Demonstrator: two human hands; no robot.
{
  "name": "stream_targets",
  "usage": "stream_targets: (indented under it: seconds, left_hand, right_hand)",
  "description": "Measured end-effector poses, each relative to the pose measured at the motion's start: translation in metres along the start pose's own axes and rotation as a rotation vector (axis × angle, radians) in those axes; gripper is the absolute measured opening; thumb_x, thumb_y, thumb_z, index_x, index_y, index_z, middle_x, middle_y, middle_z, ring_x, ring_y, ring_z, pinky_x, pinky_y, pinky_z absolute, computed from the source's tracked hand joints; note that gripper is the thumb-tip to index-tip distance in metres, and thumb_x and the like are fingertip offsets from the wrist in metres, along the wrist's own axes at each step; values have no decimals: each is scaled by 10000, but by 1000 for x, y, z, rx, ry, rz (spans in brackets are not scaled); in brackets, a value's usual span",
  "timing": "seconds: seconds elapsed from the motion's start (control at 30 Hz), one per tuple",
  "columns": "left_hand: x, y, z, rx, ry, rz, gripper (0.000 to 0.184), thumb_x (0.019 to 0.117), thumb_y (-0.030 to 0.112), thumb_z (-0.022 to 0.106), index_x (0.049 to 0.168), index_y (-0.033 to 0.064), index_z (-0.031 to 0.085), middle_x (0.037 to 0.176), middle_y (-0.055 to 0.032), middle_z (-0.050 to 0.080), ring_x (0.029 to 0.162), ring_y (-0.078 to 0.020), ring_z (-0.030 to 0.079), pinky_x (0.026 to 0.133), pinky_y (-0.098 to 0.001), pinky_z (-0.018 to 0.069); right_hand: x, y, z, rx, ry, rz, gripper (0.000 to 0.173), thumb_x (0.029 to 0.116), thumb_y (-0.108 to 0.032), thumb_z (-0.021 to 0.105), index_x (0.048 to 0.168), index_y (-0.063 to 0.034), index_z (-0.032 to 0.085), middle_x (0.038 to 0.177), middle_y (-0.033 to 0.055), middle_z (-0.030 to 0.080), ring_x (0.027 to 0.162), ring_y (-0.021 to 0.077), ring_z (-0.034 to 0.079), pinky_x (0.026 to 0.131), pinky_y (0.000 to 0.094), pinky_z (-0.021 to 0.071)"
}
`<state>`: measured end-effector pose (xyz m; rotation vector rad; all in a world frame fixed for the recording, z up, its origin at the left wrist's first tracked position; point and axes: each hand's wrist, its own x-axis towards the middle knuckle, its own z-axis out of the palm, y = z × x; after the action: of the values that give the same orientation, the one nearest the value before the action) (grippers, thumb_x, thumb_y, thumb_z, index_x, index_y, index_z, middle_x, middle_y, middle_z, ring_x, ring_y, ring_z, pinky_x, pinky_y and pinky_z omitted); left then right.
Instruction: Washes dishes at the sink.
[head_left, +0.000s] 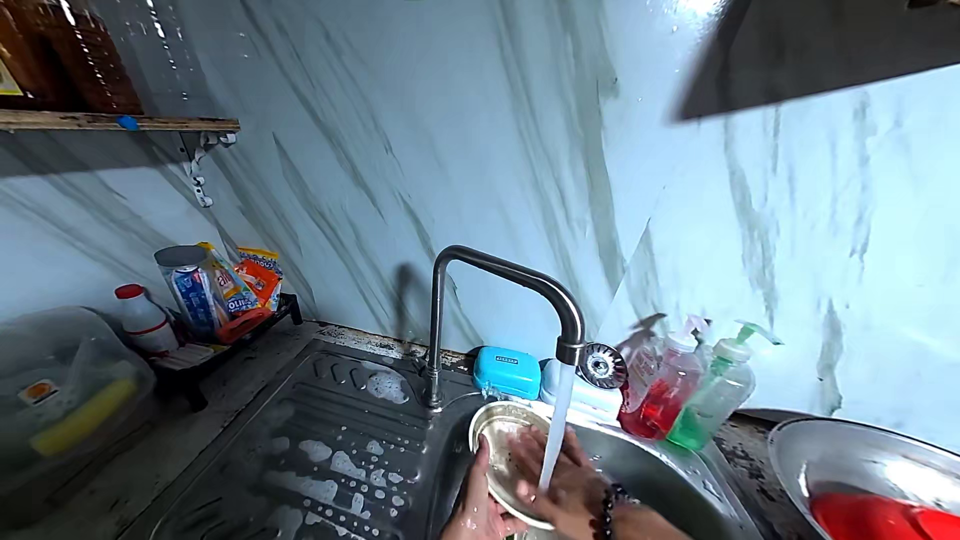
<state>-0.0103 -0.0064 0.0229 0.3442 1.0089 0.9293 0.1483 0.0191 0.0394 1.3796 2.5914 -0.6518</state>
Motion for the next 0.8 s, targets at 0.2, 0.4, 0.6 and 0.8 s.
stream_targets:
  seconds: [0.2,0.4,0.6,0.8]
  left_hand:
    - [0,5,-13,-27,41,88,539,1114,457,297,1490,94,427,1274,-223,621,1085,-327,646,886,-498,540]
    - [4,7,-9,22,24,79,567,1114,464,268,1379,29,517,1164,-195,640,998,-269,642,860,-459,537]
    - [5,3,0,178,84,307,670,1105,515,190,1635,104,188,1644,-212,277,1477,-387,328,1145,-614,305]
    - [9,-41,22,942,246,1283,384,938,29,532,1284,-63,671,1408,-254,593,1357,-481,509,1147,-682,300]
  right_hand:
    - [-15,-1,0,-58,-155,-150,617,1110,-426,343,1569,-17,388,1646,217,325,1566,377,214,1266,587,14]
    - [1,-36,3,60,-138,-139,731,1093,-455,367,1618,22,191,1698,239,131,1588,384,104,1271,550,29]
    - [-3,-34,-30,232,58,86,426,1098,-214,464,1391,88,538,1151,332,670,1121,464,655,1023,595,471]
    - [-2,-59,-27,1109,560,577,226,1077,-100,468,1195,33,608,946,109,644,832,151,625,778,344,521]
